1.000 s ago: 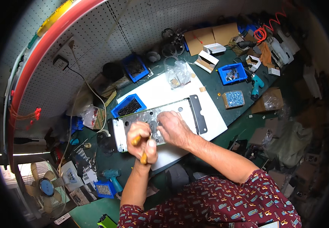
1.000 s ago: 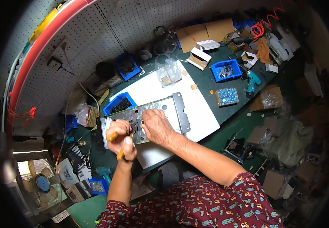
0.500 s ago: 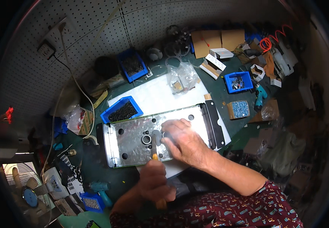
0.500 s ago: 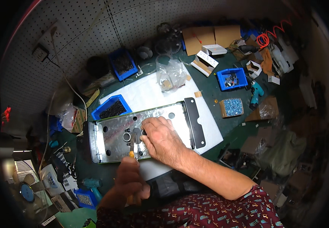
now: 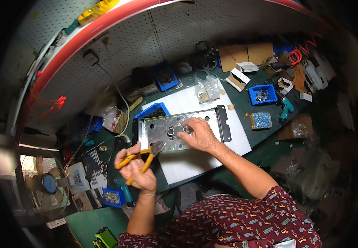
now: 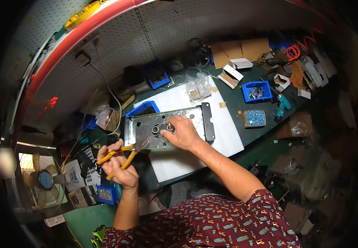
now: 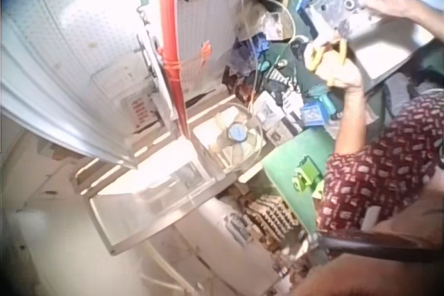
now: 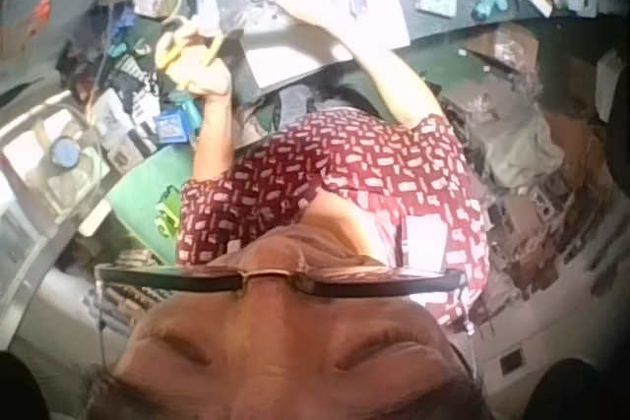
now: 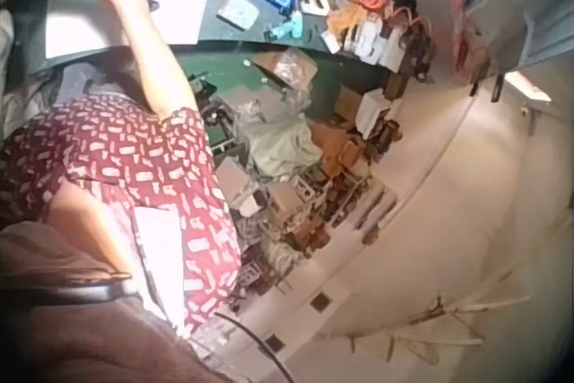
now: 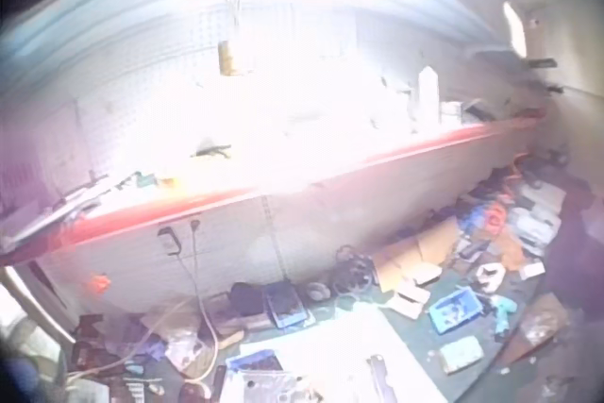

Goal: The person uses a cordless drill to fasten screws into a metal plate, then places a green plastic casing over the plate and secures it. The person also handles a black plastic component and places it into a cardboard box.

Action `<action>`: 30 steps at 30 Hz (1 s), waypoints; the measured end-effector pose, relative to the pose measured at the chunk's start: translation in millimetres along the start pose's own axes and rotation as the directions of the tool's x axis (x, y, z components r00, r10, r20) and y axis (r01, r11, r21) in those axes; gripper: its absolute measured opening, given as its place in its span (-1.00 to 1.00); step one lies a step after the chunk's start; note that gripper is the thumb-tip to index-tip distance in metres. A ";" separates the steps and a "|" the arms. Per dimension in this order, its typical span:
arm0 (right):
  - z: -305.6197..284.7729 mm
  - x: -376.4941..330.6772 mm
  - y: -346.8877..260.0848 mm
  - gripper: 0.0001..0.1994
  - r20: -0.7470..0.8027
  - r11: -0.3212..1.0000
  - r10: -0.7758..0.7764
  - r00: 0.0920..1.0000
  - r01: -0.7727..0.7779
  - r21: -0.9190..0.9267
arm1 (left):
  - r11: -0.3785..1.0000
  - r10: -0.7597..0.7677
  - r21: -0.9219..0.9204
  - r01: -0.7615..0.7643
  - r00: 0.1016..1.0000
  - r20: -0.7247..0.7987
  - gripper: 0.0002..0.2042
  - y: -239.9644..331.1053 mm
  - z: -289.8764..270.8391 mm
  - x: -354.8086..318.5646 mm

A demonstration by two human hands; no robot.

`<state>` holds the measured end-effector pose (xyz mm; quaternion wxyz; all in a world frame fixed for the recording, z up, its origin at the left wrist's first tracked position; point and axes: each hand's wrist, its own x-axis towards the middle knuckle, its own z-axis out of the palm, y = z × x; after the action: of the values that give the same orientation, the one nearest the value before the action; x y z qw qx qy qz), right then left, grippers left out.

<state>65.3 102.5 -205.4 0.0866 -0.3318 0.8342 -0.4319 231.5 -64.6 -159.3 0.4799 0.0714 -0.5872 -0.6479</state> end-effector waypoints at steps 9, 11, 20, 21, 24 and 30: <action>7.0 -23.3 -19.4 -0.34 0.073 0.992 0.092 0.993 -0.085 -0.089 | 0.841 -0.435 0.208 0.499 0.853 -0.289 -0.81 -47.8 -140.6 -32.4; 11.0 -24.7 -15.7 -0.29 0.071 0.992 0.113 0.991 -0.108 -0.071 | 0.735 -0.585 0.207 0.646 0.758 -0.289 -0.83 -95.9 -161.5 -51.2; 19.6 -20.4 -37.8 -0.41 -0.018 0.959 0.262 0.965 -0.262 -0.106 | 0.255 -0.833 0.579 0.774 0.481 -0.275 -0.62 -235.9 -228.6 -93.4; 26.2 -30.9 -25.6 -0.44 -0.108 0.984 0.176 0.979 -0.178 -0.017 | 0.224 -0.823 0.634 0.740 0.493 -0.284 -0.60 -239.3 -224.5 -90.7; 34.3 -46.7 -26.3 -0.51 -0.268 0.974 0.192 0.944 -0.149 0.171 | 0.245 -0.763 0.518 0.820 0.492 -0.418 -0.52 -235.3 -200.9 -78.6; 42.5 -46.6 -32.9 -0.68 -0.218 0.910 0.333 0.917 -0.252 0.328 | 0.142 -0.898 -0.245 0.959 0.021 -0.440 -0.45 -214.4 -222.8 -65.3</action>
<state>135.0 90.2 -212.5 0.0848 -0.1233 0.8052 -0.5738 296.8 -205.0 -434.8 0.0638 0.6271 -0.2888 -0.7206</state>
